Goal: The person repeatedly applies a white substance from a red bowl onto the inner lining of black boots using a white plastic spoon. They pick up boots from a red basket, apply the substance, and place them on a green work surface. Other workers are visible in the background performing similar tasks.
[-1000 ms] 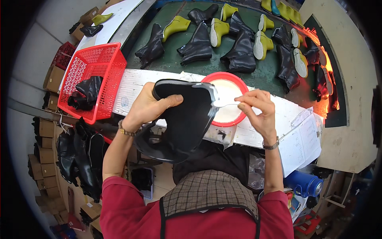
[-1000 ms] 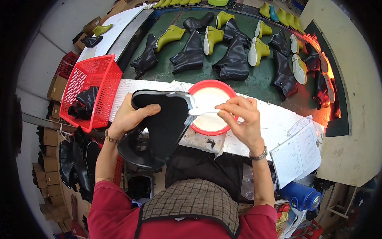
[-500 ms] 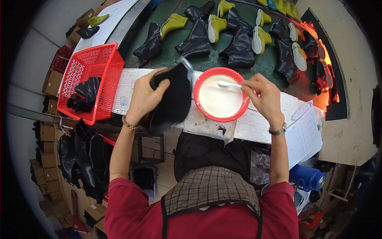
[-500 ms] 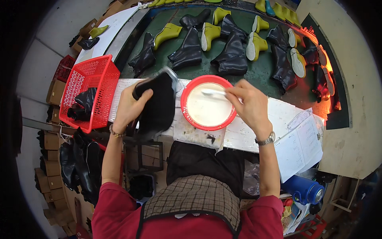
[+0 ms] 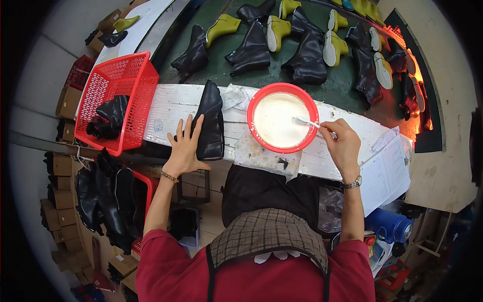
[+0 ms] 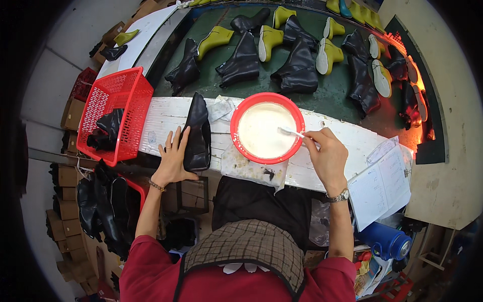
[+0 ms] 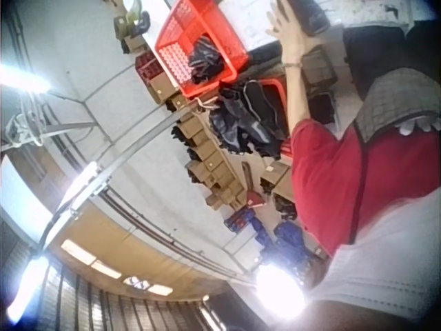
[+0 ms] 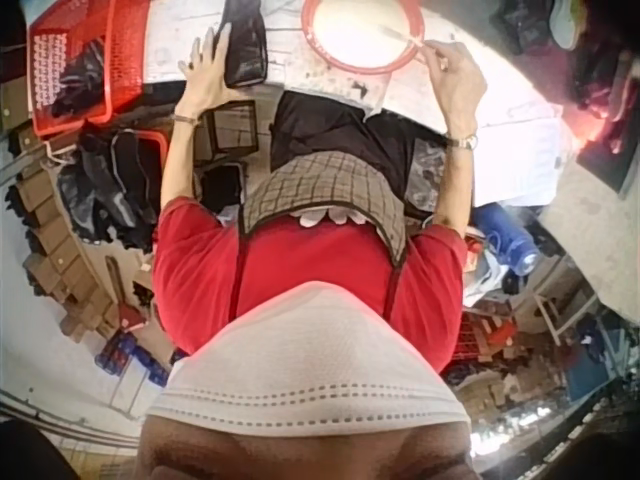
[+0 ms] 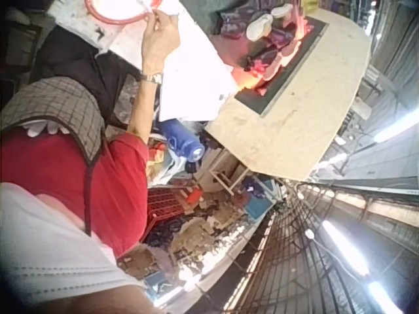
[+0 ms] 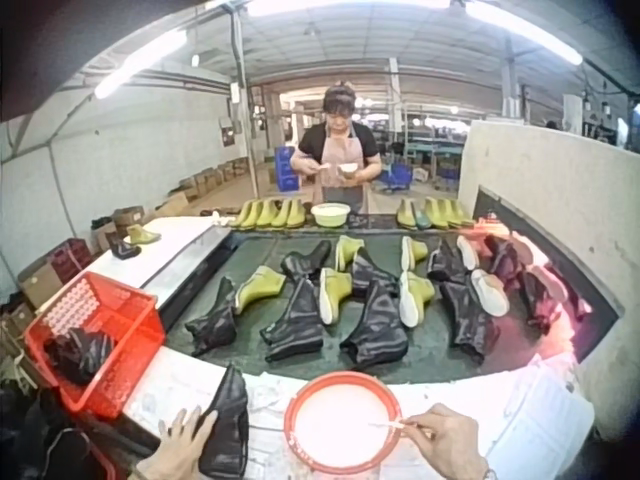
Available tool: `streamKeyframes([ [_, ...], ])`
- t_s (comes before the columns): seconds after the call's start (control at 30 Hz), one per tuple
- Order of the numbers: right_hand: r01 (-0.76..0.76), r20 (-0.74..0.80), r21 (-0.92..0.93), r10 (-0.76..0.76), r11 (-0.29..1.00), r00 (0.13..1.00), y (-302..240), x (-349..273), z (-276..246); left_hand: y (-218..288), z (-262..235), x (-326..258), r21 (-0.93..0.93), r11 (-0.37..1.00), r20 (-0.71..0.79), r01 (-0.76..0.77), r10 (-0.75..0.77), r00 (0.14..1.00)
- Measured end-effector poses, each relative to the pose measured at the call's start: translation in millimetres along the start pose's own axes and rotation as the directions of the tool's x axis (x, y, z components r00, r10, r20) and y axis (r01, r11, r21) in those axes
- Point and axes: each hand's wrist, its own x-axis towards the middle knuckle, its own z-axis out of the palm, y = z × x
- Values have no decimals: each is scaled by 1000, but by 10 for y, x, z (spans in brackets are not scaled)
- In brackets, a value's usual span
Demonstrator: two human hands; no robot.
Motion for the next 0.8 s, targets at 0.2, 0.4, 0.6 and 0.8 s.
streamKeyframes([
  [0.2,-70,-32,144,76,987,997,117,-55,65,-368,263,0,-290,955,-203,-57,-4,979],
  [0.4,-14,-76,281,36,960,996,-48,-33,74,27,17,-79,-506,826,-448,-248,-6,894],
  [0.6,130,-79,543,-104,829,991,-717,135,53,474,-333,-63,-462,788,-464,-408,178,868],
  [0.8,182,-134,474,-134,862,982,-490,378,-18,486,-362,-106,-517,606,-512,-604,347,786],
])
